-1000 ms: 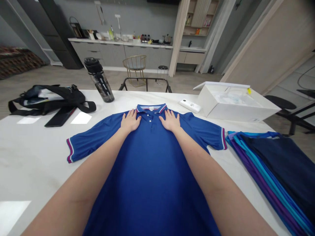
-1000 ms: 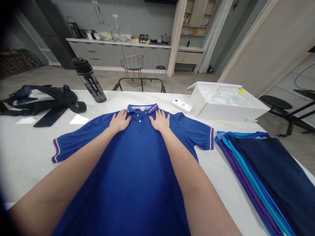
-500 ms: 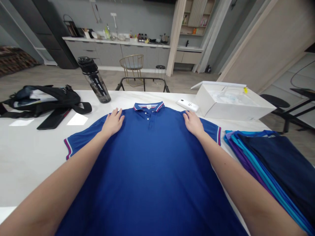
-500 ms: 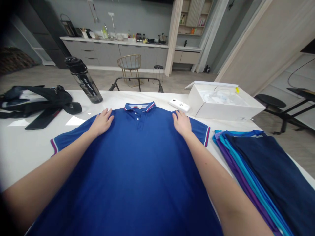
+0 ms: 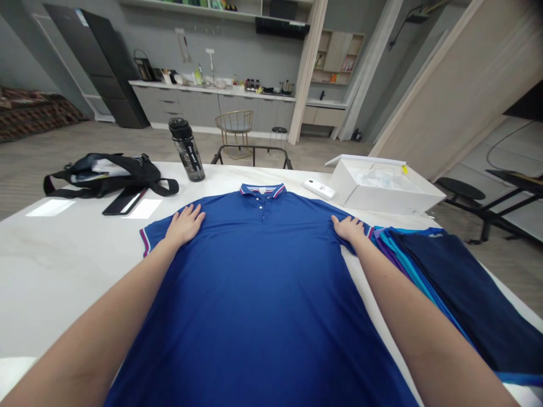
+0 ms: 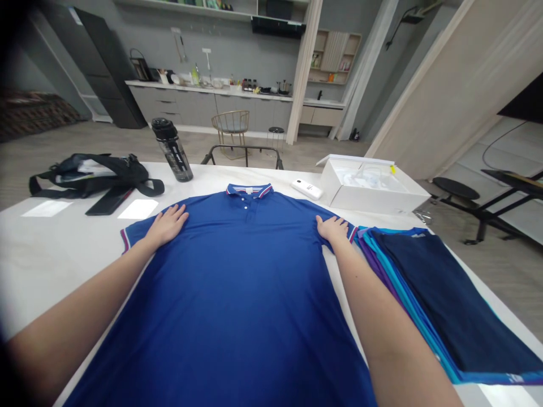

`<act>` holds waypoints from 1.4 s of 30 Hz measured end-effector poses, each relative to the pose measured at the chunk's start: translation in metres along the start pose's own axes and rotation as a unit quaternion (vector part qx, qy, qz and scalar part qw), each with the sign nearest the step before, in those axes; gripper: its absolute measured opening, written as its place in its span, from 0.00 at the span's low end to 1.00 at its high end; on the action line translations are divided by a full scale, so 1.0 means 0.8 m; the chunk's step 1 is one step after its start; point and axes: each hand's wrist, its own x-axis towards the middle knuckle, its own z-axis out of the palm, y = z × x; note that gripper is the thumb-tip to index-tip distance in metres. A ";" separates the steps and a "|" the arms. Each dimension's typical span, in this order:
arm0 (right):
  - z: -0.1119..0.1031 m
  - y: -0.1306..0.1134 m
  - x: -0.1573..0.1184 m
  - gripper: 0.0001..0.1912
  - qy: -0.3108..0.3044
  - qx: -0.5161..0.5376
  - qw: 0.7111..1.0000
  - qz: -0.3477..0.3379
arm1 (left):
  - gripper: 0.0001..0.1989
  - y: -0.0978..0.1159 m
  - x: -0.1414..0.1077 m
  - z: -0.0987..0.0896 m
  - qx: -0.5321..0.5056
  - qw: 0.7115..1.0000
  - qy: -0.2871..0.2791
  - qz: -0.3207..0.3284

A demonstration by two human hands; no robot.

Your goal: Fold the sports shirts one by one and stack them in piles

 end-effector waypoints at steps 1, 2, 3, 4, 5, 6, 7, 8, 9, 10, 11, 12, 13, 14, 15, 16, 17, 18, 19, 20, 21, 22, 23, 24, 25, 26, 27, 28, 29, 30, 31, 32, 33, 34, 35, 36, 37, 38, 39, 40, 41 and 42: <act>-0.004 -0.002 0.002 0.48 -0.009 0.003 1.000 0.020 | 0.34 -0.004 -0.005 -0.002 0.002 1.000 0.000 0.000; -0.007 -0.005 0.003 0.48 -0.013 0.003 0.999 0.035 | 0.34 -0.008 -0.009 -0.004 0.007 1.000 0.001 -0.002; -0.010 -0.009 0.003 0.47 -0.007 -0.001 0.999 0.037 | 0.33 -0.011 -0.013 -0.006 0.015 1.000 0.002 -0.003; -0.012 -0.014 0.002 0.44 0.007 -0.004 1.000 0.018 | 0.32 -0.013 -0.015 -0.009 0.026 1.000 0.006 -0.003; -0.012 -0.022 -0.001 0.41 0.027 -0.004 0.999 -0.024 | 0.32 -0.013 -0.016 -0.011 0.037 0.999 0.013 0.001; -0.012 -0.032 -0.005 0.38 0.048 0.000 0.995 -0.087 | 0.31 -0.011 -0.014 -0.013 0.047 0.999 0.025 0.011; -0.011 -0.046 -0.011 0.35 0.064 0.009 0.985 -0.161 | 0.31 -0.008 -0.010 -0.015 0.056 0.997 0.039 0.026; -0.008 -0.062 -0.017 0.33 0.070 0.023 0.970 -0.233 | 0.30 -0.003 -0.004 -0.016 0.062 0.996 0.053 0.044; -0.005 -0.082 -0.024 0.33 0.068 0.038 0.953 -0.293 | 0.30 0.004 0.004 -0.017 0.064 0.994 0.062 0.061; -0.002 -0.103 -0.031 0.33 0.054 0.049 0.940 -0.334 | 0.29 0.012 0.014 -0.018 0.061 0.993 0.064 0.073; 0.003 -0.125 -0.038 0.33 0.037 0.057 0.932 -0.356 | 0.30 0.020 0.025 -0.017 0.056 0.994 0.059 0.077; 0.008 -0.147 -0.045 0.34 0.020 0.063 0.928 -0.366 | 0.31 0.028 0.036 -0.016 0.049 0.995 0.049 0.073; 0.014 -0.168 -0.050 0.34 0.004 0.066 0.923 -0.378 | 0.32 0.035 0.048 -0.014 0.042 0.996 0.038 0.063; 0.020 -0.186 -0.054 0.34 -0.009 0.066 0.922 -0.380 | 0.33 0.042 0.058 -0.012 0.035 0.998 0.028 0.051; 0.027 -0.201 -0.056 0.34 -0.020 0.062 0.927 -0.370 | 0.34 0.047 0.067 -0.009 0.029 0.999 0.023 0.040; 0.033 -0.213 -0.057 0.35 -0.022 0.058 0.932 -0.358 | 0.35 0.051 0.075 -0.005 0.024 0.999 0.023 0.030; 0.038 -0.222 -0.056 0.36 -0.020 0.054 0.938 -0.343 | 0.36 0.053 0.081 -0.001 0.019 0.999 0.025 0.021; 0.043 -0.229 -0.054 0.36 -0.016 0.049 0.943 -0.329 | 0.36 0.053 0.087 0.002 0.014 0.999 0.029 0.015; 0.047 -0.234 -0.050 0.37 -0.010 0.044 0.946 -0.321 | 0.37 0.052 0.091 0.006 0.012 0.999 0.033 0.011; 0.049 -0.237 -0.045 0.38 -0.007 0.039 0.947 -0.319 | 0.37 0.051 0.095 0.009 0.010 0.999 0.036 0.007; 0.051 -0.239 -0.040 0.39 -0.008 0.034 0.947 -0.320 | 0.38 0.049 0.098 0.011 0.009 0.999 0.037 0.003; 0.051 -0.241 -0.034 0.40 -0.012 0.028 0.946 -0.323 | 0.38 0.047 0.102 0.013 0.009 0.999 0.037 -0.001; 0.051 -0.244 -0.029 0.41 -0.015 0.022 0.944 -0.328 | 0.39 0.045 0.105 0.014 0.010 0.999 0.033 -0.005; 0.051 -0.246 -0.023 0.41 -0.016 0.016 0.943 -0.331 | 0.39 0.044 0.109 0.014 0.011 1.000 0.027 -0.011; 0.050 -0.249 -0.018 0.41 -0.016 0.011 0.943 -0.332 | 0.39 0.044 0.112 0.014 0.013 1.000 0.019 -0.017; 0.049 -0.253 -0.013 0.41 -0.016 0.007 0.943 -0.333 | 0.39 0.045 0.116 0.014 0.014 1.000 0.010 -0.023; 0.049 -0.256 -0.008 0.41 -0.015 0.005 0.943 -0.333 | 0.39 0.046 0.119 0.013 0.015 0.999 0.001 -0.029; 0.049 -0.260 -0.004 0.41 -0.015 0.004 0.943 -0.334 | 0.39 0.048 0.122 0.012 0.015 0.999 -0.005 -0.036; 0.050 -0.263 0.000 0.41 -0.015 0.005 0.942 -0.336 | 0.39 0.049 0.125 0.011 0.013 0.999 -0.009 -0.041; 0.051 -0.266 0.005 0.41 -0.013 0.006 0.941 -0.338 | 0.39 0.050 0.129 0.011 0.012 0.999 -0.009 -0.044; 0.052 -0.269 0.009 0.41 -0.009 0.008 0.941 -0.340 | 0.39 0.051 0.132 0.011 0.011 0.999 -0.007 -0.045; 0.053 -0.272 0.013 0.41 -0.006 0.009 0.940 -0.341 | 0.39 0.051 0.136 0.012 0.011 0.999 -0.004 -0.045; 0.055 -0.274 0.017 0.41 -0.003 0.011 0.940 -0.342 | 0.39 0.051 0.139 0.012 0.011 0.999 -0.001 -0.042; 0.056 -0.275 0.019 0.41 0.000 0.013 0.939 -0.343 | 0.39 0.050 0.142 0.013 0.012 0.999 0.002 -0.040; 0.057 -0.277 0.021 0.40 0.003 0.017 0.938 -0.345 | 0.39 0.050 0.144 0.013 0.012 0.999 0.005 -0.037; 0.058 -0.278 0.021 0.40 0.010 0.022 0.938 -0.347 | 0.38 0.050 0.145 0.013 0.013 0.999 0.007 -0.035; 0.058 -0.278 0.019 0.39 0.024 0.029 0.937 -0.347 | 0.38 0.051 0.144 0.013 0.016 0.999 0.014 -0.032; 0.057 -0.277 0.016 0.38 0.049 0.038 0.936 -0.345 | 0.36 0.054 0.141 0.011 0.022 0.999 0.032 -0.025; 0.055 -0.276 0.011 0.36 0.082 0.047 0.934 -0.345 | 0.35 0.058 0.135 0.009 0.029 0.998 0.059 -0.008; 0.053 -0.274 0.004 0.33 0.118 0.057 0.929 -0.347 | 0.33 0.065 0.128 0.007 0.038 0.995 0.092 0.018; 0.051 -0.271 -0.004 0.30 0.149 0.065 0.921 -0.353 | 0.31 0.073 0.119 0.005 0.047 0.990 0.122 0.054; 0.049 -0.268 -0.012 0.28 0.170 0.071 0.914 -0.362 | 0.30 0.083 0.109 0.003 0.053 0.984 0.143 0.091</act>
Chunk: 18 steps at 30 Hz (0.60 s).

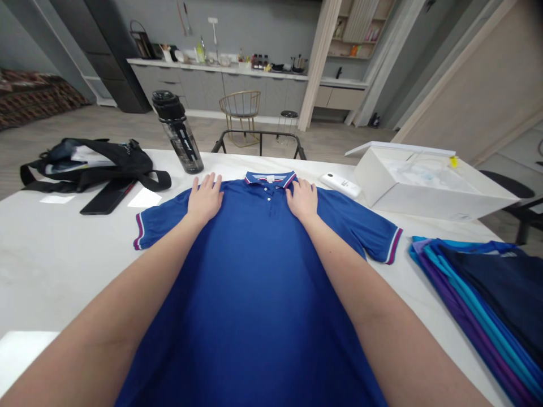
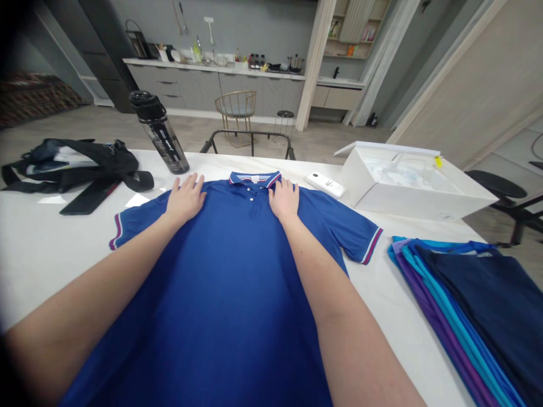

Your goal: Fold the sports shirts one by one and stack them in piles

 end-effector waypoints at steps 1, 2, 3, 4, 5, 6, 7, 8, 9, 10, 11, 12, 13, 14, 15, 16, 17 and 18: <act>-0.005 -0.003 -0.009 0.27 0.006 0.003 1.000 -0.010 | 0.29 0.013 -0.009 -0.005 -0.002 0.999 0.007 0.031; -0.011 -0.007 -0.020 0.27 -0.005 0.007 1.000 -0.014 | 0.28 0.027 -0.019 -0.009 -0.009 0.998 -0.006 0.054; -0.016 -0.011 -0.032 0.28 -0.026 0.013 1.000 -0.009 | 0.28 0.042 -0.030 -0.013 -0.020 0.997 -0.032 0.062; -0.020 -0.015 -0.045 0.29 -0.050 0.017 0.999 0.000 | 0.30 0.058 -0.042 -0.015 -0.033 0.996 -0.063 0.058; -0.025 -0.020 -0.061 0.31 -0.073 0.021 0.997 0.007 | 0.31 0.072 -0.055 -0.017 -0.047 0.993 -0.096 0.056; -0.030 -0.026 -0.078 0.32 -0.093 0.024 0.995 0.011 | 0.32 0.087 -0.069 -0.018 -0.058 0.990 -0.114 0.058; -0.034 -0.032 -0.096 0.34 -0.106 0.027 0.994 0.005 | 0.33 0.100 -0.083 -0.020 -0.063 0.989 -0.119 0.059; -0.040 -0.037 -0.115 0.34 -0.115 0.031 0.993 -0.005 | 0.34 0.112 -0.098 -0.021 -0.067 0.989 -0.119 0.062; -0.045 -0.043 -0.134 0.35 -0.125 0.035 0.991 -0.014 | 0.34 0.122 -0.113 -0.024 -0.068 0.989 -0.115 0.063; -0.051 -0.047 -0.153 0.35 -0.133 0.038 0.990 -0.021 | 0.34 0.130 -0.128 -0.027 -0.069 0.989 -0.111 0.063; -0.058 -0.050 -0.171 0.36 -0.138 0.038 0.989 -0.022 | 0.34 0.136 -0.143 -0.031 -0.070 0.990 -0.108 0.063; -0.065 -0.050 -0.188 0.36 -0.143 0.036 0.989 -0.019 | 0.34 0.141 -0.158 -0.035 -0.071 0.990 -0.108 0.061; -0.073 -0.049 -0.203 0.36 -0.146 0.032 0.989 -0.011 | 0.34 0.144 -0.173 -0.040 -0.072 0.990 -0.108 0.059; -0.082 -0.045 -0.218 0.36 -0.150 0.027 0.988 0.000 | 0.34 0.145 -0.187 -0.046 -0.073 0.990 -0.110 0.057; -0.091 -0.040 -0.231 0.36 -0.155 0.021 0.988 0.012 | 0.34 0.145 -0.200 -0.051 -0.074 0.989 -0.112 0.054; -0.100 -0.034 -0.244 0.35 -0.161 0.015 0.987 0.024 | 0.34 0.145 -0.214 -0.057 -0.075 0.989 -0.113 0.051; -0.108 -0.027 -0.256 0.36 -0.168 0.009 0.985 0.036 | 0.34 0.144 -0.227 -0.062 -0.075 0.989 -0.115 0.049; -0.117 -0.020 -0.268 0.36 -0.175 0.002 0.984 0.044 | 0.34 0.144 -0.240 -0.068 -0.075 0.989 -0.116 0.046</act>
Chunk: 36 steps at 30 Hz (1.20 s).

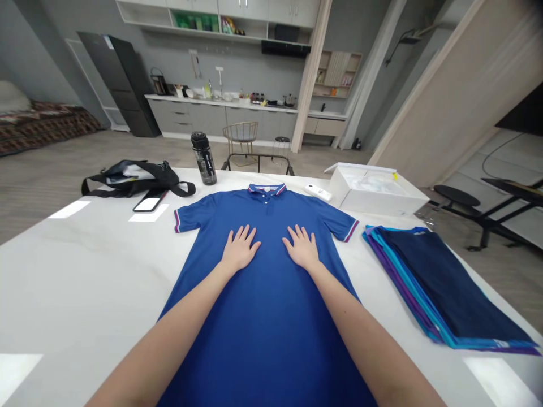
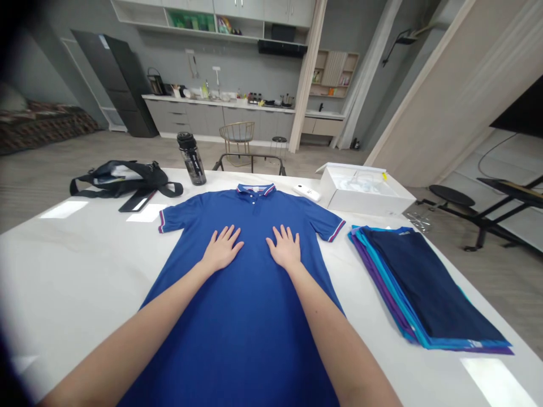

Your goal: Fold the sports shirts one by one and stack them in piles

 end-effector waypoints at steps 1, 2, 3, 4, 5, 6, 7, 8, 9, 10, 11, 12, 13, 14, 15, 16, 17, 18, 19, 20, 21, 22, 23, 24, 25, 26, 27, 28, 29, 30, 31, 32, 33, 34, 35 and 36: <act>-0.003 0.007 -0.013 0.36 -0.007 -0.006 1.000 0.006 | 0.34 0.003 -0.013 -0.002 -0.001 1.000 -0.002 -0.003; -0.006 0.011 -0.027 0.36 -0.013 -0.012 1.000 0.011 | 0.34 0.006 -0.026 -0.003 -0.002 1.000 -0.005 -0.007; -0.008 0.014 -0.041 0.36 -0.018 -0.017 1.000 0.012 | 0.34 0.011 -0.039 -0.004 -0.003 1.000 -0.006 -0.012; -0.010 0.014 -0.055 0.36 -0.021 -0.019 1.000 0.010 | 0.35 0.018 -0.051 -0.004 -0.003 1.000 -0.006 -0.018; -0.010 0.012 -0.069 0.36 -0.022 -0.018 1.000 0.002 | 0.35 0.026 -0.063 -0.004 -0.003 1.000 -0.005 -0.023; -0.010 0.008 -0.083 0.35 -0.021 -0.013 1.000 -0.010 | 0.35 0.035 -0.074 -0.004 -0.002 1.000 -0.003 -0.026; -0.009 0.003 -0.098 0.34 -0.019 -0.006 0.999 -0.026 | 0.36 0.044 -0.086 -0.004 -0.001 1.000 0.000 -0.025; -0.009 -0.004 -0.112 0.33 -0.018 0.002 0.999 -0.045 | 0.36 0.054 -0.098 -0.003 0.001 1.000 0.005 -0.021; -0.008 -0.011 -0.126 0.32 -0.017 0.008 0.998 -0.065 | 0.36 0.064 -0.110 -0.003 0.002 1.000 0.009 -0.014; -0.007 -0.017 -0.140 0.31 -0.017 0.014 0.996 -0.083 | 0.35 0.073 -0.123 -0.003 0.003 1.000 0.015 -0.004; -0.006 -0.021 -0.153 0.31 -0.014 0.017 0.995 -0.098 | 0.35 0.081 -0.136 -0.003 0.004 1.000 0.020 0.007; -0.005 -0.024 -0.166 0.31 -0.011 0.019 0.994 -0.108 | 0.34 0.087 -0.148 -0.003 0.004 1.000 0.025 0.019; -0.005 -0.024 -0.178 0.30 -0.006 0.020 0.993 -0.114 | 0.33 0.092 -0.162 -0.004 0.003 0.999 0.029 0.029; -0.006 -0.021 -0.190 0.31 0.001 0.021 0.993 -0.115 | 0.32 0.094 -0.175 -0.006 0.002 0.999 0.031 0.039; -0.006 -0.016 -0.202 0.31 0.008 0.021 0.994 -0.112 | 0.32 0.094 -0.188 -0.008 0.000 0.998 0.033 0.048; -0.007 -0.008 -0.214 0.31 0.013 0.020 0.994 -0.103 | 0.31 0.093 -0.202 -0.010 -0.002 0.998 0.032 0.054; -0.008 0.001 -0.225 0.31 0.017 0.018 0.996 -0.090 | 0.30 0.090 -0.216 -0.013 -0.003 0.998 0.030 0.056; -0.009 0.012 -0.236 0.31 0.019 0.015 0.997 -0.076 | 0.30 0.085 -0.229 -0.015 -0.003 0.998 0.028 0.054; -0.010 0.023 -0.247 0.31 0.022 0.012 0.998 -0.063 | 0.29 0.081 -0.242 -0.018 0.000 0.998 0.027 0.049; -0.010 0.034 -0.258 0.31 0.025 0.009 0.998 -0.051 | 0.29 0.076 -0.255 -0.020 0.003 0.999 0.028 0.040; -0.011 0.044 -0.270 0.31 0.028 0.007 0.999 -0.042 | 0.29 0.072 -0.268 -0.022 0.008 0.999 0.031 0.030; -0.011 0.053 -0.281 0.32 0.032 0.004 0.999 -0.035 | 0.29 0.069 -0.279 -0.024 0.013 0.999 0.036 0.020; -0.011 0.061 -0.293 0.32 0.036 0.003 0.999 -0.030 | 0.29 0.067 -0.290 -0.025 0.017 0.999 0.040 0.012; -0.011 0.066 -0.305 0.32 0.040 0.001 0.999 -0.026 | 0.29 0.066 -0.299 -0.026 0.021 0.999 0.043 0.005; -0.010 0.070 -0.317 0.32 0.045 0.001 0.999 -0.023 | 0.30 0.067 -0.308 -0.027 0.023 0.999 0.044 0.000; -0.010 0.072 -0.328 0.32 0.049 0.000 0.999 -0.021 | 0.30 0.068 -0.315 -0.027 0.026 0.999 0.045 -0.004; -0.009 0.073 -0.340 0.32 0.054 0.001 0.998 -0.022 | 0.30 0.070 -0.322 -0.028 0.028 0.999 0.045 -0.007; -0.008 0.073 -0.351 0.32 0.058 0.001 0.998 -0.026 | 0.30 0.072 -0.329 -0.028 0.030 0.999 0.044 -0.010; -0.008 0.074 -0.362 0.32 0.062 0.003 0.998 -0.032 | 0.30 0.074 -0.336 -0.028 0.031 0.999 0.042 -0.011; -0.007 0.075 -0.372 0.32 0.065 0.006 0.997 -0.039 | 0.30 0.074 -0.343 -0.028 0.032 0.999 0.039 -0.011; -0.007 0.078 -0.383 0.32 0.069 0.009 0.997 -0.046 | 0.30 0.074 -0.351 -0.029 0.031 0.999 0.035 -0.011; -0.007 0.082 -0.393 0.31 0.073 0.013 0.996 -0.051 | 0.31 0.072 -0.359 -0.030 0.030 0.999 0.033 -0.010; -0.006 0.088 -0.402 0.31 0.078 0.018 0.995 -0.055 | 0.31 0.068 -0.367 -0.031 0.031 0.999 0.034 -0.013; -0.006 0.096 -0.411 0.31 0.084 0.023 0.995 -0.058 | 0.31 0.063 -0.376 -0.033 0.034 0.998 0.038 -0.022; -0.006 0.104 -0.420 0.31 0.092 0.027 0.994 -0.058 | 0.32 0.057 -0.384 -0.035 0.040 0.998 0.046 -0.034; -0.005 0.113 -0.427 0.30 0.103 0.030 0.993 -0.057 | 0.32 0.051 -0.392 -0.037 0.048 0.996 0.053 -0.050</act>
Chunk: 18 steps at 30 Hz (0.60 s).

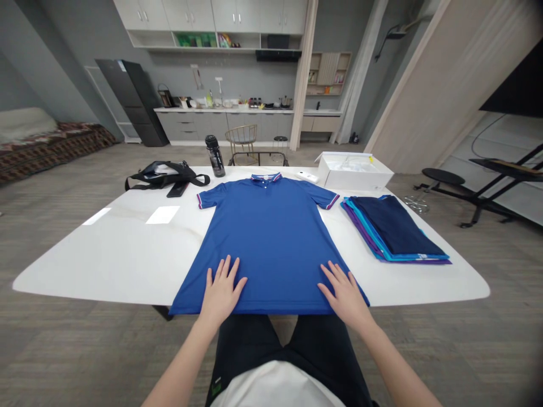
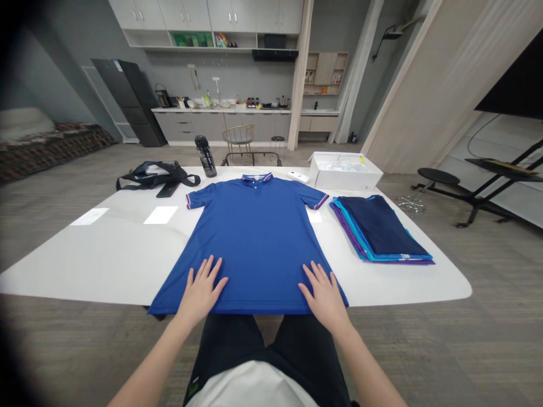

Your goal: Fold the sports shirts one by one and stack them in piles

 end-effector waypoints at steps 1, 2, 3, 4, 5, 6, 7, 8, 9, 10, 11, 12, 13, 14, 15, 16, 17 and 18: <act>-0.001 0.007 -0.008 0.30 0.015 0.002 1.000 0.002 | 0.32 -0.007 -0.007 -0.002 0.009 1.000 0.004 -0.014; -0.003 0.013 -0.014 0.30 0.031 0.005 1.000 0.005 | 0.32 -0.013 -0.013 -0.004 0.018 1.000 0.003 -0.025; -0.003 0.016 -0.020 0.29 0.046 0.011 0.999 0.005 | 0.32 -0.017 -0.018 -0.006 0.024 0.999 -0.002 -0.031; -0.004 0.016 -0.024 0.28 0.057 0.019 0.998 -0.001 | 0.32 -0.018 -0.023 -0.007 0.028 0.999 -0.009 -0.034; -0.004 0.014 -0.027 0.27 0.060 0.031 0.998 -0.014 | 0.32 -0.017 -0.027 -0.009 0.029 0.999 -0.015 -0.035; -0.005 0.009 -0.029 0.26 0.055 0.044 0.997 -0.032 | 0.32 -0.013 -0.031 -0.010 0.029 0.999 -0.019 -0.032; -0.005 0.002 -0.029 0.25 0.046 0.057 0.996 -0.050 | 0.33 -0.006 -0.034 -0.011 0.027 0.999 -0.021 -0.024; -0.006 -0.007 -0.029 0.23 0.036 0.067 0.995 -0.064 | 0.33 0.004 -0.036 -0.012 0.021 1.000 -0.020 -0.011; -0.006 -0.016 -0.028 0.23 0.027 0.075 0.994 -0.074 | 0.32 0.016 -0.037 -0.013 0.012 1.000 -0.019 0.011; -0.007 -0.025 -0.028 0.22 0.021 0.081 0.994 -0.077 | 0.31 0.030 -0.038 -0.015 -0.001 0.999 -0.017 0.040; -0.009 -0.033 -0.027 0.21 0.017 0.085 0.993 -0.076 | 0.29 0.046 -0.038 -0.016 -0.017 0.997 -0.018 0.077; -0.010 -0.040 -0.028 0.21 0.014 0.090 0.993 -0.074 | 0.27 0.061 -0.038 -0.016 -0.034 0.993 -0.020 0.115; -0.012 -0.045 -0.030 0.20 0.011 0.094 0.993 -0.071 | 0.26 0.077 -0.038 -0.017 -0.050 0.987 -0.023 0.151; -0.014 -0.048 -0.034 0.20 0.009 0.098 0.993 -0.069 | 0.25 0.092 -0.037 -0.017 -0.063 0.982 -0.025 0.179; -0.017 -0.049 -0.039 0.20 0.008 0.103 0.992 -0.066 | 0.24 0.106 -0.037 -0.017 -0.074 0.977 -0.024 0.198; -0.019 -0.049 -0.045 0.20 0.009 0.107 0.992 -0.062 | 0.23 0.118 -0.037 -0.016 -0.082 0.974 -0.022 0.208; -0.021 -0.047 -0.051 0.20 0.014 0.110 0.992 -0.056 | 0.23 0.129 -0.037 -0.016 -0.088 0.973 -0.018 0.213; -0.024 -0.043 -0.058 0.20 0.022 0.113 0.992 -0.048 | 0.23 0.138 -0.036 -0.015 -0.093 0.972 -0.015 0.217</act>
